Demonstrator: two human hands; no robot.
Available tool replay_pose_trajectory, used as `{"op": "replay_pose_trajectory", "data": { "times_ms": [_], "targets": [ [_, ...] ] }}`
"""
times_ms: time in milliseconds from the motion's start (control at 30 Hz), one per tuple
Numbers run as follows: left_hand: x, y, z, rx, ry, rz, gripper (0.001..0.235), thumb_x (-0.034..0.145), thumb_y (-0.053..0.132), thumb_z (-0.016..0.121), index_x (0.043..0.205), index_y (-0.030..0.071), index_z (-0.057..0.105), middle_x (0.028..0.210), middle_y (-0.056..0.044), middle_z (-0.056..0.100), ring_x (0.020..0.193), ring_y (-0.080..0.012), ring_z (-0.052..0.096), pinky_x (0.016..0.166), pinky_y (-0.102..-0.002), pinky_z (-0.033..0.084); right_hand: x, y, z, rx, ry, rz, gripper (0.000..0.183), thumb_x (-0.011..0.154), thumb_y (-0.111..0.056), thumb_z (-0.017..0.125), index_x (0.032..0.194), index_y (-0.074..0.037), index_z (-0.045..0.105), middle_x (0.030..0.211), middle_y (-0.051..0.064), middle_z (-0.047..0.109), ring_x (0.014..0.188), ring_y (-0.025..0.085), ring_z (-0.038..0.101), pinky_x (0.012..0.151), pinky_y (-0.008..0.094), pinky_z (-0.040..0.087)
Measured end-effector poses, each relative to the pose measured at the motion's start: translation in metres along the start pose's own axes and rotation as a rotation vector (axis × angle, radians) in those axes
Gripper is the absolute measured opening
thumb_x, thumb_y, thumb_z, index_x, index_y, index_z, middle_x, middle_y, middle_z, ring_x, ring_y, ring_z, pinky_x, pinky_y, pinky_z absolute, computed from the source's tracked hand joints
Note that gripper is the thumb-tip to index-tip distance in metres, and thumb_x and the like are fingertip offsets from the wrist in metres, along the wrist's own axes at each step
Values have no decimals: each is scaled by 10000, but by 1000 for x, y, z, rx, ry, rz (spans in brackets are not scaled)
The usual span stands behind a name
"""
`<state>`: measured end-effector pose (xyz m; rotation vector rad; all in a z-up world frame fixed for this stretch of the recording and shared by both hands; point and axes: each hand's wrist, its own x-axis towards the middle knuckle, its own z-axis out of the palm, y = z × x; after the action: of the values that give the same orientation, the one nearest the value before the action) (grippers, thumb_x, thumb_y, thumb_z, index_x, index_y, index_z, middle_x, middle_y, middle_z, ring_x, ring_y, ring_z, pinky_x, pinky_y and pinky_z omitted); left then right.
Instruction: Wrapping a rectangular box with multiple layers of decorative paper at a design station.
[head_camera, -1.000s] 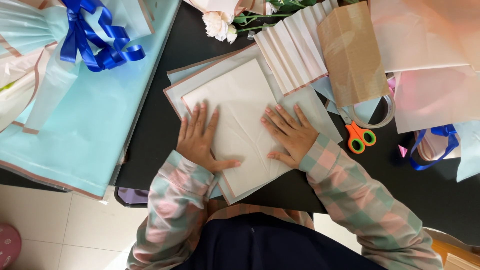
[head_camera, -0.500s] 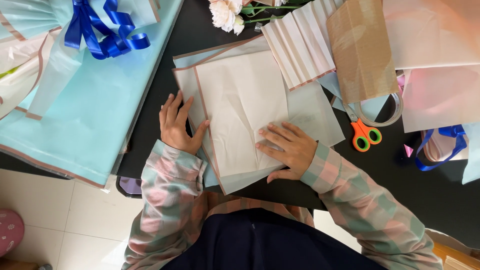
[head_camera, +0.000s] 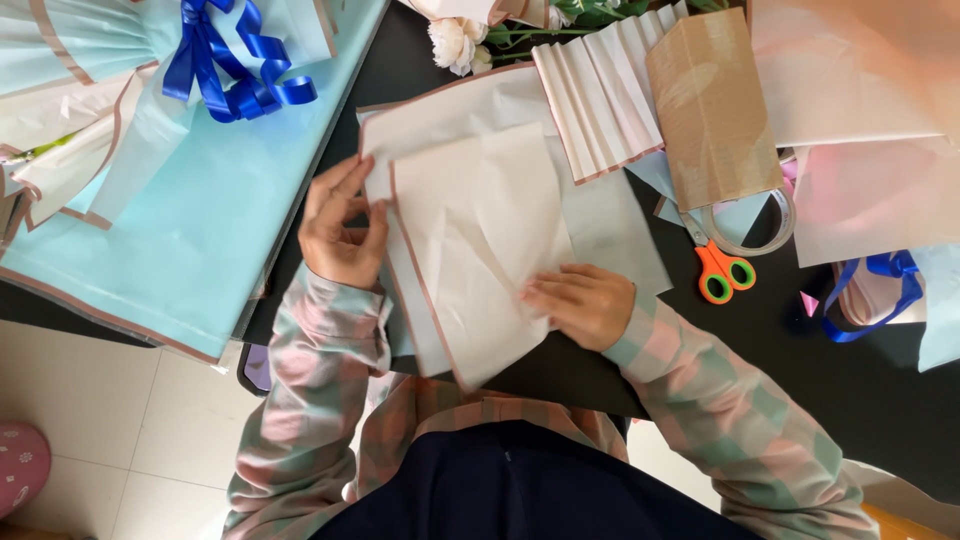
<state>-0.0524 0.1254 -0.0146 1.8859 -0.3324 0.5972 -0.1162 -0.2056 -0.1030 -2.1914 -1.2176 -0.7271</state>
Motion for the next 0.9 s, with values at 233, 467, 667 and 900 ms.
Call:
{"op": "replay_pose_trajectory", "data": {
  "times_ms": [233, 467, 667, 900],
  "targets": [
    [36, 8, -26, -139, 181, 128, 531, 849, -221, 661, 1334, -4, 664, 1296, -156, 605, 1074, -223, 674, 842, -275, 588, 28, 25, -63, 477, 398, 228, 308, 1031, -137, 509, 1079, 55, 745, 1001, 181, 767, 884, 300, 758, 848, 414, 595],
    [44, -15, -80, -256, 257, 172, 548, 911, -230, 563, 1425, -39, 558, 1428, -171, 530, 1378, -317, 512, 1004, -389, 526, 42, 24, -100, 39, 823, 568, 338, 1112, -188, 554, 1333, 67, 576, 1361, 217, 605, 1323, 334, 569, 1174, 450, 470],
    [51, -11, -100, -482, 306, 281, 585, 1007, -264, 493, 1514, 27, 491, 1549, -184, 462, 1464, -383, 439, 1280, -560, 393, 33, 27, -104, -52, 917, 545, 280, 1118, -172, 568, 1299, 37, 606, 1318, 213, 632, 1286, 348, 605, 1143, 447, 506],
    [48, -30, -91, -520, 303, 268, 579, 1020, -239, 486, 1524, 46, 485, 1565, -150, 459, 1456, -340, 447, 1277, -531, 384, 3, 36, -91, -197, 769, 513, 232, 1078, -37, 600, 864, 47, 568, 705, 27, 429, 704, 166, 427, 703, 336, 419]
  ]
}}
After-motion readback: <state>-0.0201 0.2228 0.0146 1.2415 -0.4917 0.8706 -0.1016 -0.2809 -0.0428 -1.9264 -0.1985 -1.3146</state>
